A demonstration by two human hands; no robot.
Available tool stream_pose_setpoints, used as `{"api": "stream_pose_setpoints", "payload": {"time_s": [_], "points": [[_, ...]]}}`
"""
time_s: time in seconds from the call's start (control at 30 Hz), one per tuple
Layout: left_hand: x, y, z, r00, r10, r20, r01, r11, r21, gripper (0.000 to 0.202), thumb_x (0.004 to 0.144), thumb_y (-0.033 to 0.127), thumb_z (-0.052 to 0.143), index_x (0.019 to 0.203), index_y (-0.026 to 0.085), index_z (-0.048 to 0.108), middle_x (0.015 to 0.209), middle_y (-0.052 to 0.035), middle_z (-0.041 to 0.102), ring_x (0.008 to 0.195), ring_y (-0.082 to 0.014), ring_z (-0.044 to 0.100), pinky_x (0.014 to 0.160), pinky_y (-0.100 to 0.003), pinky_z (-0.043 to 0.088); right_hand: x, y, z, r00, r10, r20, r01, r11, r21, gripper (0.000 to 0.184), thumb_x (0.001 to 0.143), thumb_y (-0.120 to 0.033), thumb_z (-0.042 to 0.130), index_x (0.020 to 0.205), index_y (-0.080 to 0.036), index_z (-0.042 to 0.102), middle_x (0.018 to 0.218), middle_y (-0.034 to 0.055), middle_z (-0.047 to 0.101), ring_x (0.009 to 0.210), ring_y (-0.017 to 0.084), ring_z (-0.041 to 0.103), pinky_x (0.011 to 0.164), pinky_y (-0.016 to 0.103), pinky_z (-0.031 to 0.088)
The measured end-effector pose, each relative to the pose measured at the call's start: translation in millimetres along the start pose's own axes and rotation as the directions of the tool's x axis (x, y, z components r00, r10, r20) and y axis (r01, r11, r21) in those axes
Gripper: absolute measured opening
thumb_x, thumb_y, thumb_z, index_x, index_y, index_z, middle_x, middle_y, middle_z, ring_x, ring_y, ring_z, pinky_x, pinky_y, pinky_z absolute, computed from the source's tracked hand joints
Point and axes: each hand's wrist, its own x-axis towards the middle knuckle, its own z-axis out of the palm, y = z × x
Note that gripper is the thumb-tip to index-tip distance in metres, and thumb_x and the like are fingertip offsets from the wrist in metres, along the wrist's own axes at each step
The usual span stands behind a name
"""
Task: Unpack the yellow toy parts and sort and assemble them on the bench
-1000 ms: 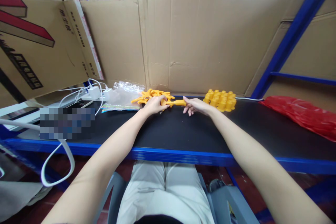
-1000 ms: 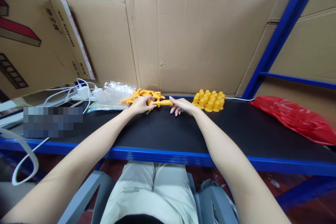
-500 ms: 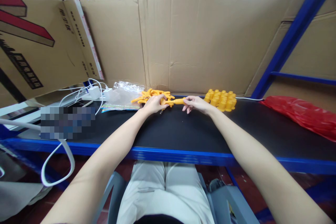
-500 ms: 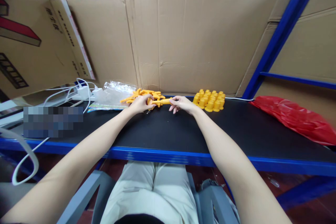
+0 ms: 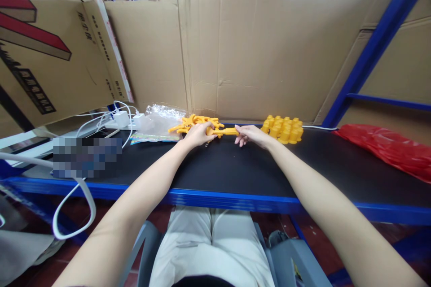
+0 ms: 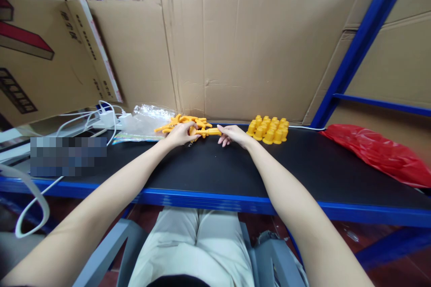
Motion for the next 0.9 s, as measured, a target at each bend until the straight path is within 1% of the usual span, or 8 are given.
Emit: {"api": "stream_pose_setpoints", "payload": {"time_s": [0.17, 0.3, 0.4, 0.5, 0.63, 0.73, 0.8, 0.9], "points": [[1, -5, 3.9, 1.000, 0.010, 0.000, -0.010, 1.000, 0.007, 0.033, 0.075, 0.038, 0.065, 0.101, 0.019, 0.059, 0.083, -0.0041, 0.065, 0.078, -0.0199, 0.060, 0.068, -0.029, 0.044, -1, -1, 2, 0.998, 0.051, 0.026, -0.055, 0.977, 0.205, 0.030, 0.090, -0.040, 0.050, 0.094, -0.012, 0.057, 0.071, 0.0066, 0.069, 0.050, 0.010, 0.060, 0.049, 0.019, 0.046], [0, -6, 6.5, 0.998, 0.055, 0.013, -0.056, 0.998, 0.020, 0.042, 0.076, 0.043, 0.063, 0.111, 0.020, 0.056, 0.087, -0.0041, 0.065, 0.079, -0.0200, 0.061, 0.071, -0.030, 0.045, 3, -1, 2, 0.994, 0.106, 0.039, -0.112, 0.890, 0.442, 0.021, 0.091, -0.031, 0.050, 0.096, -0.012, 0.057, 0.069, 0.0042, 0.067, 0.052, 0.009, 0.059, 0.055, 0.020, 0.049], [-1, -6, 7.6, 0.996, 0.085, 0.013, -0.085, 0.996, -0.012, 0.057, 0.079, 0.044, 0.060, 0.129, 0.022, 0.045, 0.091, -0.0050, 0.065, 0.083, -0.0204, 0.062, 0.074, -0.032, 0.046, 7, -3, -2, 0.989, 0.144, -0.034, -0.102, 0.829, 0.550, 0.016, 0.090, -0.028, 0.050, 0.086, -0.014, 0.056, 0.065, 0.0029, 0.064, 0.050, 0.008, 0.057, 0.055, 0.020, 0.049], [-2, -5, 8.7, 0.996, 0.087, -0.011, -0.087, 0.994, -0.060, 0.067, 0.081, 0.042, 0.057, 0.139, 0.022, 0.031, 0.100, -0.0075, 0.064, 0.088, -0.0202, 0.062, 0.077, -0.032, 0.047, 8, -4, -9, 0.969, 0.127, -0.210, 0.007, 0.841, 0.541, 0.013, 0.090, -0.027, 0.048, 0.083, -0.016, 0.052, 0.067, 0.0020, 0.063, 0.052, 0.008, 0.057, 0.055, 0.019, 0.049], [-1, -7, 11.1, 0.997, 0.081, -0.018, -0.083, 0.992, -0.098, 0.060, 0.083, 0.036, 0.053, 0.138, 0.020, 0.032, 0.105, -0.0091, 0.062, 0.090, -0.0196, 0.061, 0.079, -0.033, 0.048, 10, 4, -21, 0.850, -0.006, -0.527, 0.157, 0.957, 0.242, 0.016, 0.084, -0.026, 0.054, 0.096, -0.019, 0.046, 0.081, 0.0034, 0.064, 0.058, 0.010, 0.060, 0.055, 0.021, 0.048], [-1, -9, 13.2, 0.996, 0.091, -0.009, -0.091, 0.989, -0.119, 0.056, 0.084, 0.032, 0.052, 0.136, 0.021, 0.035, 0.103, -0.0082, 0.063, 0.090, -0.0187, 0.061, 0.078, -0.032, 0.048, 12, 16, -27, 0.748, -0.178, -0.639, 0.067, 0.979, -0.194, 0.031, 0.080, -0.029, 0.059, 0.105, -0.019, 0.043, 0.095, 0.0082, 0.064, 0.071, 0.016, 0.063, 0.061, 0.027, 0.050], [0, -11, 14.6, 0.995, 0.101, -0.005, -0.101, 0.987, -0.123, 0.054, 0.084, 0.031, 0.051, 0.135, 0.021, 0.036, 0.099, -0.0070, 0.063, 0.087, -0.0178, 0.060, 0.077, -0.031, 0.048, 13, 23, -28, 0.742, -0.292, -0.604, -0.069, 0.862, -0.501, 0.035, 0.079, -0.030, 0.060, 0.108, -0.018, 0.045, 0.101, 0.0111, 0.064, 0.085, 0.022, 0.062, 0.071, 0.033, 0.050], [1, -12, 16.2, 0.994, 0.110, 0.000, -0.109, 0.988, -0.107, 0.048, 0.084, 0.030, 0.051, 0.129, 0.019, 0.042, 0.095, -0.0058, 0.062, 0.083, -0.0167, 0.059, 0.075, -0.031, 0.048, 11, 30, -25, 0.808, -0.274, -0.521, -0.280, 0.599, -0.750, 0.034, 0.082, -0.032, 0.059, 0.111, -0.017, 0.048, 0.105, 0.0146, 0.063, 0.096, 0.028, 0.061, 0.080, 0.039, 0.047]]}}
